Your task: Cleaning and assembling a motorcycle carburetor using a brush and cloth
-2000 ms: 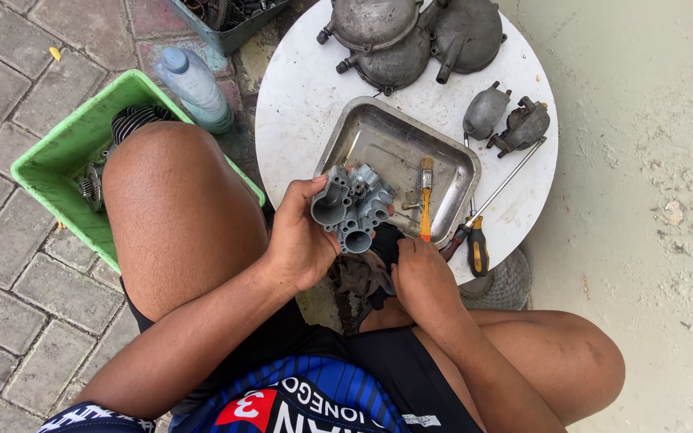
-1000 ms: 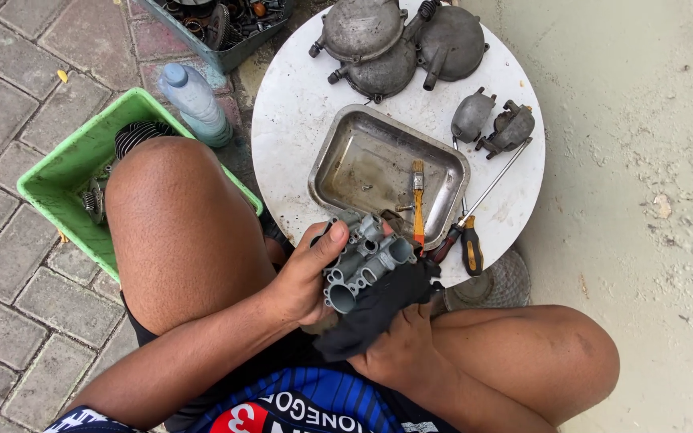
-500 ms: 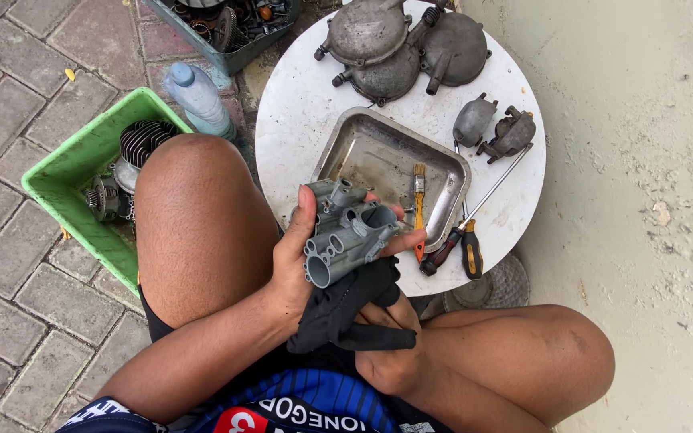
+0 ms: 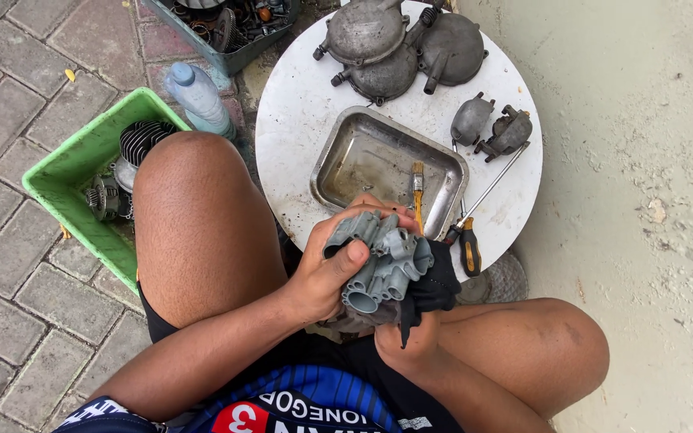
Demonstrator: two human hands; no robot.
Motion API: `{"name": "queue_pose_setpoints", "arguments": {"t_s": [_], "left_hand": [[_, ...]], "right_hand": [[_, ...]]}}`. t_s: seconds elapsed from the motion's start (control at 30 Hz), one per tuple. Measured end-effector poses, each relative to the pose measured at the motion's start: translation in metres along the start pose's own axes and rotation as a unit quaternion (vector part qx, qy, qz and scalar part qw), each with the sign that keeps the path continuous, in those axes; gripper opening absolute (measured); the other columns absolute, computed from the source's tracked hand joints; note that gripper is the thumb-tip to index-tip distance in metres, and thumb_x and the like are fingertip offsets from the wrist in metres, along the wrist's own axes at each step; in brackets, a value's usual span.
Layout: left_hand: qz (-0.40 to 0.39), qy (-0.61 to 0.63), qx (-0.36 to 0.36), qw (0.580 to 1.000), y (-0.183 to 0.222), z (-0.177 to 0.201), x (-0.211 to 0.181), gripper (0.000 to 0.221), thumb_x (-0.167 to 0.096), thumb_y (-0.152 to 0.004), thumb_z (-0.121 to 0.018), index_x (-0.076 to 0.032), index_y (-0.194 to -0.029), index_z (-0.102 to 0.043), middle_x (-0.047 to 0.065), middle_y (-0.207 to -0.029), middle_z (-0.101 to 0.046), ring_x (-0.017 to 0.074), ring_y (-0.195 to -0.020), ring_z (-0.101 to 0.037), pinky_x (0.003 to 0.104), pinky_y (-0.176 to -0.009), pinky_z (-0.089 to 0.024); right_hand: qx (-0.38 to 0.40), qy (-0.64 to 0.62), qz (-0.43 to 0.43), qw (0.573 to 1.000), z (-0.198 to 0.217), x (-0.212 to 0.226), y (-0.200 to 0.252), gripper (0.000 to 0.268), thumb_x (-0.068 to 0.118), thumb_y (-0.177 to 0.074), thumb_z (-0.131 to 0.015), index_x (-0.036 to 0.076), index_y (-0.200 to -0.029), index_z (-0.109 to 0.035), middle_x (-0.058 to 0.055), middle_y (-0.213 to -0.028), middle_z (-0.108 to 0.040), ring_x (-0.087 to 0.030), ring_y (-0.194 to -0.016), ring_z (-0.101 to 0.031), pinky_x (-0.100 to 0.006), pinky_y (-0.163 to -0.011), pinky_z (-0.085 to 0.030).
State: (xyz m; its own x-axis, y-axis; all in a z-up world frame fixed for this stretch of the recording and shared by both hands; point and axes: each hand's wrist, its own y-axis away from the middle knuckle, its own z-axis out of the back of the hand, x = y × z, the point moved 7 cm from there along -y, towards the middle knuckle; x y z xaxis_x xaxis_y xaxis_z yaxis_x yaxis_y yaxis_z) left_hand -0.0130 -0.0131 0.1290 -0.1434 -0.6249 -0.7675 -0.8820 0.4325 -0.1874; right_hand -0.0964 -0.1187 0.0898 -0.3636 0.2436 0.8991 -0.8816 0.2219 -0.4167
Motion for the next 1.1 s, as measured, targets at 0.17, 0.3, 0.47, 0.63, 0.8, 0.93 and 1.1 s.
{"name": "queue_pose_setpoints", "arguments": {"t_s": [0.17,0.3,0.47,0.63,0.8,0.93,1.1], "left_hand": [[0.024,0.023,-0.007,0.999,0.0,0.005,0.005,0.057,-0.055,-0.098,-0.066,-0.002,-0.119,-0.068,0.009,-0.124,-0.058,0.0212,-0.125,-0.055,0.038,-0.113,-0.044],[0.073,0.163,0.009,0.984,0.004,0.0,0.012,0.059,-0.046,-0.097,-0.074,0.004,-0.124,-0.06,0.019,-0.12,-0.068,0.0269,-0.115,-0.067,0.04,-0.107,-0.054],[0.12,0.2,-0.079,0.969,0.013,0.019,0.043,0.056,-0.041,-0.098,-0.067,0.007,-0.126,-0.06,0.021,-0.12,-0.07,0.0328,-0.11,-0.07,0.046,-0.1,-0.057],[0.28,0.327,-0.19,0.882,0.022,0.033,0.068,0.068,-0.055,-0.095,-0.056,0.005,-0.126,-0.063,0.02,-0.12,-0.071,0.0343,-0.112,-0.069,0.044,-0.104,-0.053],[0.227,0.337,-0.106,0.907,0.013,0.029,0.05,0.062,-0.054,-0.099,-0.055,0.006,-0.113,-0.066,0.018,-0.108,-0.071,0.0279,-0.108,-0.067,0.039,-0.105,-0.049],[0.176,0.187,-0.079,0.963,0.014,0.027,0.043,0.058,-0.048,-0.099,-0.057,0.006,-0.118,-0.065,0.017,-0.112,-0.071,0.0255,-0.109,-0.068,0.039,-0.098,-0.055],[0.195,-0.128,0.022,0.972,0.012,0.027,0.043,0.056,-0.054,-0.098,-0.052,-0.005,-0.114,-0.075,0.009,-0.13,-0.053,0.0156,-0.128,-0.053,0.031,-0.107,-0.04]], "right_hand": [[0.044,0.192,0.041,0.979,0.021,0.01,-0.013,0.028,0.017,-0.095,-0.061,-0.001,-0.117,-0.066,-0.016,-0.118,-0.07,-0.034,-0.115,-0.069,-0.044,-0.107,-0.053],[0.066,0.161,0.038,0.984,0.03,0.012,-0.021,0.029,-0.007,-0.087,-0.059,-0.002,-0.113,-0.071,-0.016,-0.115,-0.073,-0.033,-0.113,-0.07,-0.041,-0.105,-0.055],[0.085,0.183,0.031,0.979,0.041,0.004,-0.011,0.015,0.004,-0.087,-0.068,0.001,-0.1,-0.074,-0.012,-0.101,-0.076,-0.027,-0.098,-0.076,-0.037,-0.094,-0.06],[0.041,0.12,-0.085,0.988,0.046,0.001,-0.022,0.034,0.001,-0.081,-0.055,-0.001,-0.112,-0.07,-0.013,-0.112,-0.072,-0.026,-0.108,-0.07,-0.036,-0.101,-0.054],[-0.127,-0.173,-0.435,0.874,0.064,-0.048,0.009,0.015,0.007,-0.096,-0.067,0.002,-0.11,-0.069,-0.002,-0.07,-0.059,-0.006,-0.035,-0.041,-0.02,-0.024,-0.023],[-0.088,-0.243,-0.405,0.877,0.048,-0.044,0.012,0.03,-0.004,-0.092,-0.062,-0.01,-0.121,-0.066,-0.022,-0.124,-0.071,-0.029,-0.122,-0.065,-0.036,-0.115,-0.046],[-0.012,-0.454,-0.458,0.764,0.016,-0.026,-0.005,0.042,0.026,-0.101,-0.051,0.001,-0.132,-0.064,-0.012,-0.128,-0.069,-0.027,-0.119,-0.063,-0.043,-0.104,-0.046]]}}
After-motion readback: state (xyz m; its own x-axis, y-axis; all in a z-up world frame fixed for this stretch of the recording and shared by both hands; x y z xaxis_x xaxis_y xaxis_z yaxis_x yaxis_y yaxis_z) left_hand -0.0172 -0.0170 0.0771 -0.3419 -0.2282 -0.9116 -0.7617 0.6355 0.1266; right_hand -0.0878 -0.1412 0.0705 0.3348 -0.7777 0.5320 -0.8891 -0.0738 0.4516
